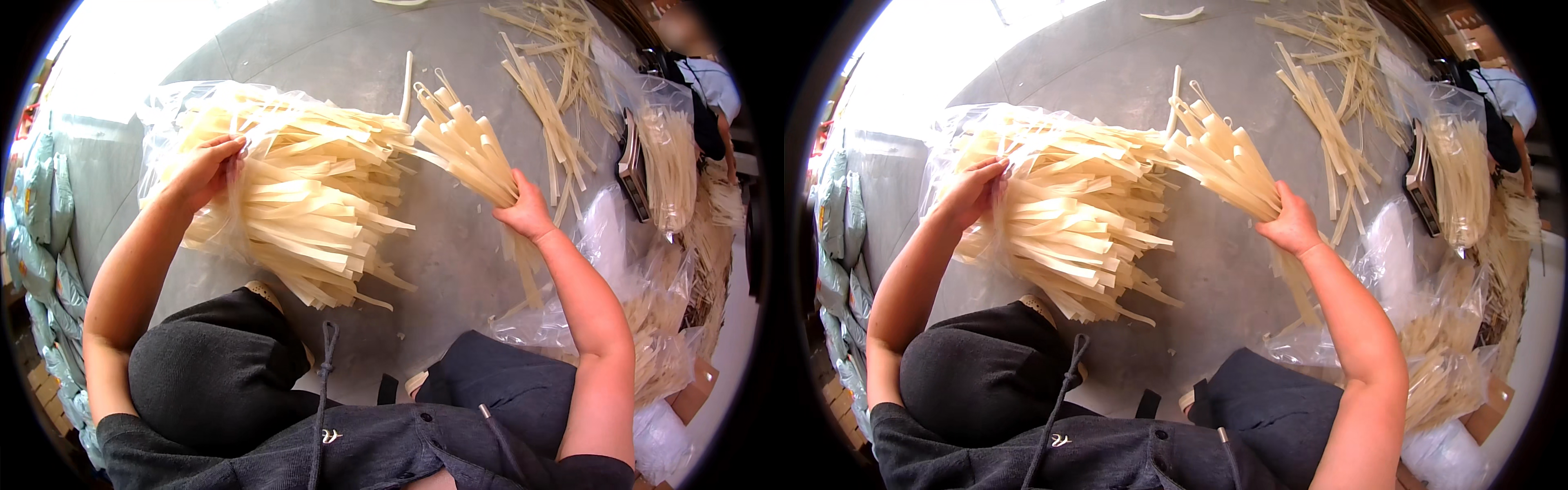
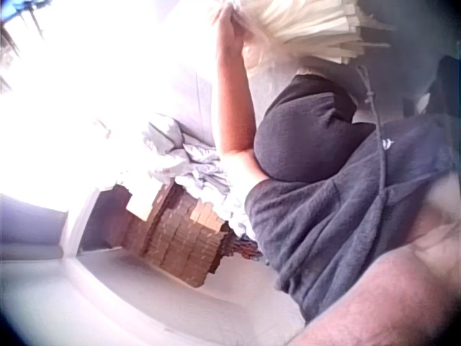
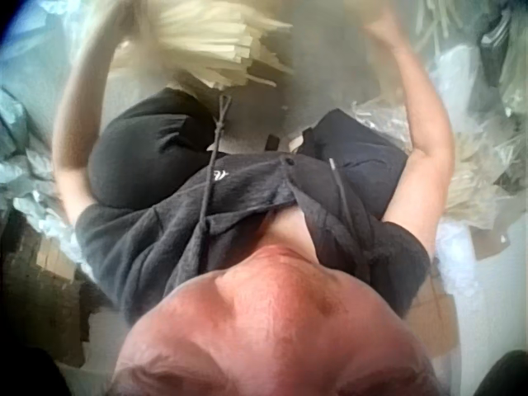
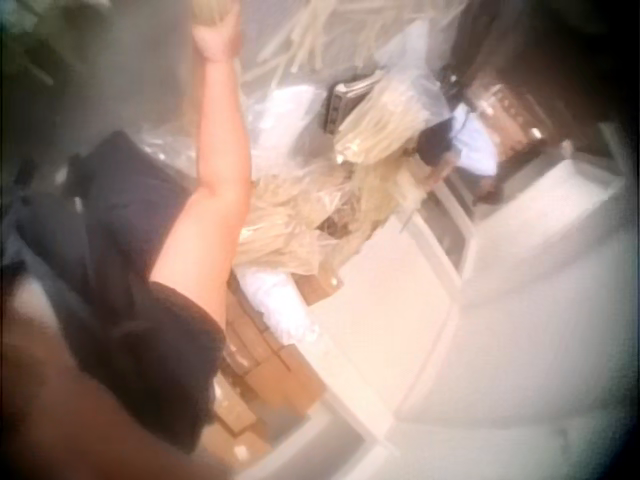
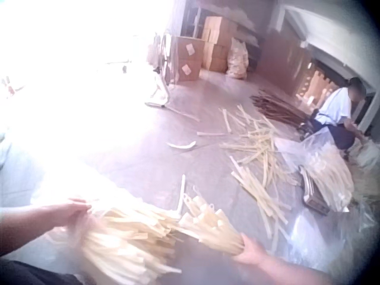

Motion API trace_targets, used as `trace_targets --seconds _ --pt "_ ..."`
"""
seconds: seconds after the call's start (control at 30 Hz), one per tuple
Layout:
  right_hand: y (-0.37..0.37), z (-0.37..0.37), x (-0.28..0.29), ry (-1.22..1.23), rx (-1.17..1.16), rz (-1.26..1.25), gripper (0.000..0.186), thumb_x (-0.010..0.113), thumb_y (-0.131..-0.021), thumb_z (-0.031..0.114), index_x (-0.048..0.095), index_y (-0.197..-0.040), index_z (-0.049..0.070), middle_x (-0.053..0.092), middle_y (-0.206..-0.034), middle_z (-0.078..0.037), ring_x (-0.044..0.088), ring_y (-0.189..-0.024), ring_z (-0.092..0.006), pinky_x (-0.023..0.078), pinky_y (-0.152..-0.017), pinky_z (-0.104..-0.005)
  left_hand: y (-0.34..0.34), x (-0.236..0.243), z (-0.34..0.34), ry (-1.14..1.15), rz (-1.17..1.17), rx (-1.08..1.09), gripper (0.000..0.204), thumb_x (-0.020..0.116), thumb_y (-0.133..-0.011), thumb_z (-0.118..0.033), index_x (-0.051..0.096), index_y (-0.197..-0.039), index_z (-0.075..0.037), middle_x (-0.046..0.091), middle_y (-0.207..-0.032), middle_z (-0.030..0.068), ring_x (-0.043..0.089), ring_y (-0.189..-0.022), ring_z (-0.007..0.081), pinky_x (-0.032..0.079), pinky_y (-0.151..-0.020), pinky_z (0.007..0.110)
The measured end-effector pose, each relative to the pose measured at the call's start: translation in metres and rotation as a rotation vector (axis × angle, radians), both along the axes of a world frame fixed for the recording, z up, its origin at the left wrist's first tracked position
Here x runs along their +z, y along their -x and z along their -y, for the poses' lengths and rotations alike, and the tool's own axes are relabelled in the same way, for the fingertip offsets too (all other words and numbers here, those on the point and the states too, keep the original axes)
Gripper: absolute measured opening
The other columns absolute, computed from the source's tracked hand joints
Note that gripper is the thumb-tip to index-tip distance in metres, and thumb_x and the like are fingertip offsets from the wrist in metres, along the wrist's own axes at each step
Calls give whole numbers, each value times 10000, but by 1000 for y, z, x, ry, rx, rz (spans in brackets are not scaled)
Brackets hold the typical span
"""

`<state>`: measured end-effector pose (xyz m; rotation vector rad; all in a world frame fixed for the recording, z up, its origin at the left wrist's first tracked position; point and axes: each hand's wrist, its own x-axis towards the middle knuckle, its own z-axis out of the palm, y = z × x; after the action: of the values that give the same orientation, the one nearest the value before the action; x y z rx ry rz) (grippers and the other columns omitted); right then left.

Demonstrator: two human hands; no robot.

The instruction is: The person gathers long, flat plastic strips from a pile on the floor, aligns them into a bundle by hand, and slides the bundle into a clear plastic bag.

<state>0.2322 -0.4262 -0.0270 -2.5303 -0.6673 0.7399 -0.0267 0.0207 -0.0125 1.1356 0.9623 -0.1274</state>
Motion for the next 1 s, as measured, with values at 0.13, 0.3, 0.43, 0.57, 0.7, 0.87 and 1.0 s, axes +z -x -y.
trace_targets --seconds 0.13,0.3,0.43,0.57,0.7,0.87,1.0 --pt "3 -19 44 -188 -10 -129 521 727 -648 88 544 -1133 35 659 -986 -123 637 -940 -214 497 -830 -332 4 -9 -5 126 129 -1 126 578 -973 -156 606 -1045 -58 612 -829 -31 578 -703 40 499 -655 185" --pt "21 -54 91 -357 -49 -266 492 700 -676 35 546 -1143 24 663 -990 -98 609 -936 -119 497 -821 -300 3 8 8 -32 78 -89 179 638 -927 -173 638 -1053 -46 609 -845 -19 539 -672 40 448 -577 186" --pt "60 -112 79 -439 138 -289 483 716 -671 83 552 -1122 32 680 -964 -115 657 -897 -191 517 -789 -336 0 8 14 -18 146 -13 211 671 -896 -179 649 -1069 -61 605 -864 -35 501 -659 29 396 -552 177" --pt "89 -155 45 220 436 -138 492 725 -636 214 509 -1045 47 659 -967 -201 626 -912 -398 511 -796 -434 5 4 7 3 271 153 192 692 -880 -196 652 -1038 -94 591 -838 -51 478 -634 23 375 -548 169" --pt "94 -155 45 300 518 -89 489 718 -639 213 488 -1040 53 655 -955 -212 620 -906 -415 506 -778 -456 -7 43 34 -262 333 5 158 669 -905 -205 640 -1000 -82 587 -816 -56 465 -618 15 382 -534 183" --pt "90 -169 75 358 619 -6 424 654 -684 154 492 -1059 42 670 -935 -191 643 -935 -379 517 -790 -453 -11 60 46 -312 267 -11 109 637 -923 -168 637 -985 -78 591 -806 -43 472 -612 24 378 -518 196" --pt "107 -158 62 339 642 47 415 639 -690 123 493 -1070 41 669 -875 -198 646 -902 -387 515 -766 -464 -6 38 28 -57 270 360 119 656 -907 -171 641 -990 -87 564 -783 -62 476 -634 36 376 -541 183"
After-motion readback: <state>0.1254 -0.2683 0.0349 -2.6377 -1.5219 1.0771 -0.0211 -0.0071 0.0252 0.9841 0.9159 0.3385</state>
